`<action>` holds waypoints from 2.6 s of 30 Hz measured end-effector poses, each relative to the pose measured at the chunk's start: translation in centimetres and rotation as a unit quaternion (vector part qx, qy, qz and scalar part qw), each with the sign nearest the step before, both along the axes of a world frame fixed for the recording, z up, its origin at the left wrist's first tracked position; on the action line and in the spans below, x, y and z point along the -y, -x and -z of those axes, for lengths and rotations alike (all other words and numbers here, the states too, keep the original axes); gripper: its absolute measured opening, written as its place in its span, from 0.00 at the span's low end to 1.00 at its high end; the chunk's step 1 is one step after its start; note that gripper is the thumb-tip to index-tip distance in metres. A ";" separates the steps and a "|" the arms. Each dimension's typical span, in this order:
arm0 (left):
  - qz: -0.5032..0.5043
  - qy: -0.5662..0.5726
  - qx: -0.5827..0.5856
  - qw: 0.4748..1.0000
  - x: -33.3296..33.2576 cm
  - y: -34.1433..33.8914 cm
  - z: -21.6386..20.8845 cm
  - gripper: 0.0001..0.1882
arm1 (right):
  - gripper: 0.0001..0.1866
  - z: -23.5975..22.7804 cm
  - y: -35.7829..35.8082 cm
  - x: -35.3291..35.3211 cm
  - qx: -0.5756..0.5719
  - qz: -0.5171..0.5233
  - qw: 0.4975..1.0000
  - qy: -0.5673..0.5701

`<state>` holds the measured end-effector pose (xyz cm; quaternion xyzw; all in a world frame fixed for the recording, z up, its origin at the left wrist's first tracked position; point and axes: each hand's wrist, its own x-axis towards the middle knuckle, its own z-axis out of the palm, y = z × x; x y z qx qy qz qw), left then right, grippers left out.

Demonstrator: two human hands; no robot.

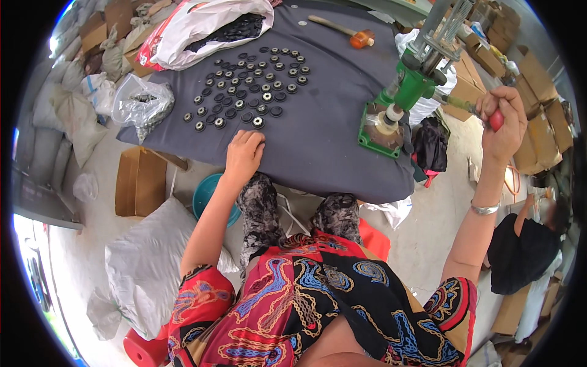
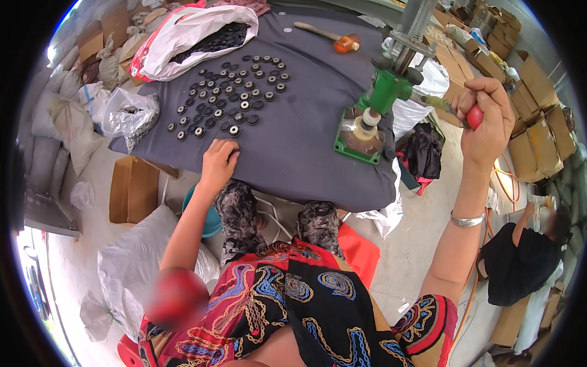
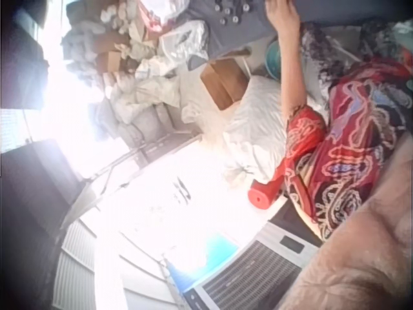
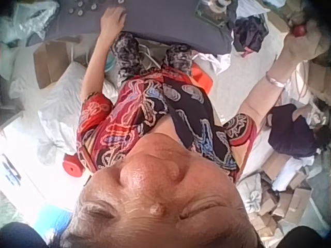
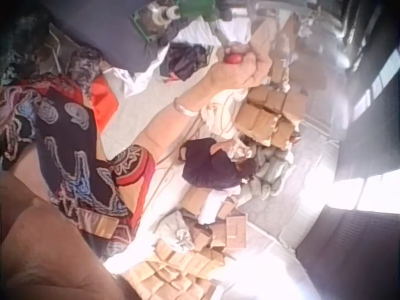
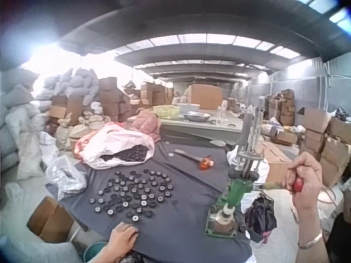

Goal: The person uses a manual press to attach metal washers to black circular discs. They repeatedly pick up a disc, place it under the press, and pull a lever to secure the washer. The finished items are placed on the table.

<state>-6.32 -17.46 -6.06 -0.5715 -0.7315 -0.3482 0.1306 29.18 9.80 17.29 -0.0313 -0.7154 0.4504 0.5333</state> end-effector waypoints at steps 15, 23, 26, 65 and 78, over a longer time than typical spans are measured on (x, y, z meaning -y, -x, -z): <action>-0.119 -0.099 -0.052 0.987 -1.8 0.5 -0.9 0.11 | 0.12 0.2 -0.1 -0.2 -0.009 0.014 1.000 -0.006; -0.142 -0.027 -0.125 0.981 -3.3 2.0 0.6 0.13 | 0.12 0.0 0.1 -0.4 -0.006 0.013 1.000 -0.008; -0.134 -0.019 -0.141 0.981 -3.3 2.0 0.4 0.14 | 0.12 0.1 -0.1 -0.3 -0.012 0.014 1.000 -0.003; 0.157 -0.024 0.193 0.968 -17.6 -11.4 -4.2 0.26 | 0.10 -3.8 2.4 -2.0 -0.018 0.093 0.993 0.070; 0.158 0.024 0.185 0.970 -23.2 -14.7 -4.1 0.32 | 0.09 -3.4 2.4 -1.9 -0.026 0.096 0.992 0.075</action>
